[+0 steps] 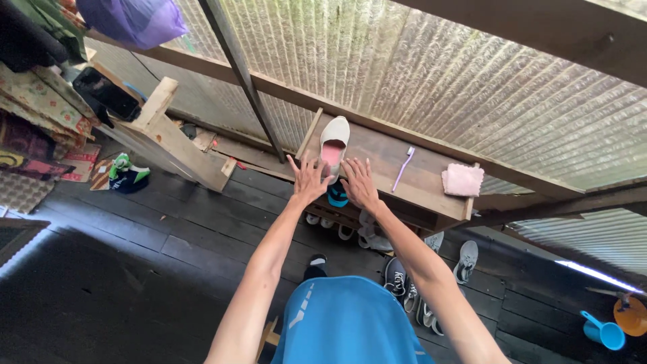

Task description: The person wipes a pair of white slip-on shoes with a pink cloth on a wooden shelf, then places the shoes into a lower shelf compartment. The person uses a cloth to wipe the shoes and handles them by hand.

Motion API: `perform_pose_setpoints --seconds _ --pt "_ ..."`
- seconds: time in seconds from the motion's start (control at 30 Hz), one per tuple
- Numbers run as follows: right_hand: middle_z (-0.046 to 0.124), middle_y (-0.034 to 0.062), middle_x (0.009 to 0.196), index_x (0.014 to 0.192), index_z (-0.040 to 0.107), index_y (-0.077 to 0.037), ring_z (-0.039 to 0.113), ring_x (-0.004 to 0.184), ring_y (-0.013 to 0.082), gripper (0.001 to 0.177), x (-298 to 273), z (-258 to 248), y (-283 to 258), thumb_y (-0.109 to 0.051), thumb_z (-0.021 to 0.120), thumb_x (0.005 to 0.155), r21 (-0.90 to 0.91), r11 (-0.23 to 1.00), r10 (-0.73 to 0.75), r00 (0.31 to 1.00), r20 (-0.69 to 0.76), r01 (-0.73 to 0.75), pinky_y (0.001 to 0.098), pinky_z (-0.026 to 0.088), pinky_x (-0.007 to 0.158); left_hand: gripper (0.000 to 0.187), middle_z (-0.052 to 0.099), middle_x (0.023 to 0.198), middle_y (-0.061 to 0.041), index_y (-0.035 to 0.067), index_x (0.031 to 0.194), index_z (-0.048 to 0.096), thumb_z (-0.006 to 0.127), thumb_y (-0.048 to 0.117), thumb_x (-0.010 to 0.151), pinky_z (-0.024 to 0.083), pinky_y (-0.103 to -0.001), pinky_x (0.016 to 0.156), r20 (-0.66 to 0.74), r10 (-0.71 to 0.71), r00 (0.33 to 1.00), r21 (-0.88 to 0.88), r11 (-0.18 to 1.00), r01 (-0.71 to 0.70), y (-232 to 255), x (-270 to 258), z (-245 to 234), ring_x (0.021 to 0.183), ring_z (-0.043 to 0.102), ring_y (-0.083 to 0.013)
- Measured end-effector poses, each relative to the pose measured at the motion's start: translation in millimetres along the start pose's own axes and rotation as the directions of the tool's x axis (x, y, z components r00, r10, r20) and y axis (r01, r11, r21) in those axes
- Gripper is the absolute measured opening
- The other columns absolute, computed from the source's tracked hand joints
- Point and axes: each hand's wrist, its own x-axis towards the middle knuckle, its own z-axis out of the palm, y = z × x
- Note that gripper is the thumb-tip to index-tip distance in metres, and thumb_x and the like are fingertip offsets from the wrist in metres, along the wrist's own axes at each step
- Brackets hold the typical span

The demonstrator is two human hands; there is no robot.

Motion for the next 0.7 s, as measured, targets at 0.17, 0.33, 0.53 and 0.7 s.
perform_pose_setpoints --seconds 0.17,0.33,0.53,0.7 --pt "0.051 0.0122 0.145 0.152 0.043 -0.018 0.042 0.144 0.0350 0.060 -22.4 -9.6 10.0 -0.039 0.062 0.099 -0.053 0.999 0.006 1.000 0.029 -0.005 0.0630 0.012 0.124 0.041 0.067 0.114 -0.011 0.023 0.112 0.065 0.078 0.047 0.082 0.006 -0.082 0.114 -0.035 -0.003 0.999 -0.029 1.000 0.002 33.2 -21.4 -1.0 0.136 0.051 -0.0387" --pt "0.055 0.0098 0.142 0.142 0.049 -0.019 0.045 0.142 0.0320 0.053 -29.6 -18.2 31.0 -0.045 0.061 0.098 0.041 0.998 0.036 0.995 0.091 -0.040 0.0607 0.019 0.124 0.040 0.066 0.111 -0.004 0.028 0.110 0.066 0.075 0.055 0.082 0.008 -0.078 0.115 -0.055 -0.167 0.984 -0.111 0.981 0.160 54.7 -27.8 28.8 0.136 0.051 -0.0290" --pt "0.058 0.0150 0.144 0.122 0.055 -0.018 0.042 0.147 0.0353 0.038 -38.4 -19.8 48.0 -0.042 0.065 0.095 0.048 0.999 -0.001 0.978 0.207 -0.009 0.0622 0.022 0.123 0.047 0.057 0.120 -0.007 0.033 0.126 0.059 0.075 0.048 0.085 0.014 -0.083 0.110 0.069 -0.138 0.988 -0.137 0.980 0.146 64.3 -28.7 20.2 0.138 0.046 -0.0358" --pt "0.055 0.0205 0.148 0.116 0.055 -0.014 0.041 0.146 0.0389 0.035 -46.2 -23.0 41.5 -0.036 0.070 0.094 0.072 0.997 0.013 0.985 0.174 -0.026 0.0596 0.028 0.122 0.038 0.056 0.142 -0.009 0.033 0.130 0.055 0.052 0.054 0.098 0.004 -0.082 0.115 0.236 0.008 0.972 0.116 0.993 -0.036 62.8 -28.4 -5.8 0.151 0.033 -0.0371"
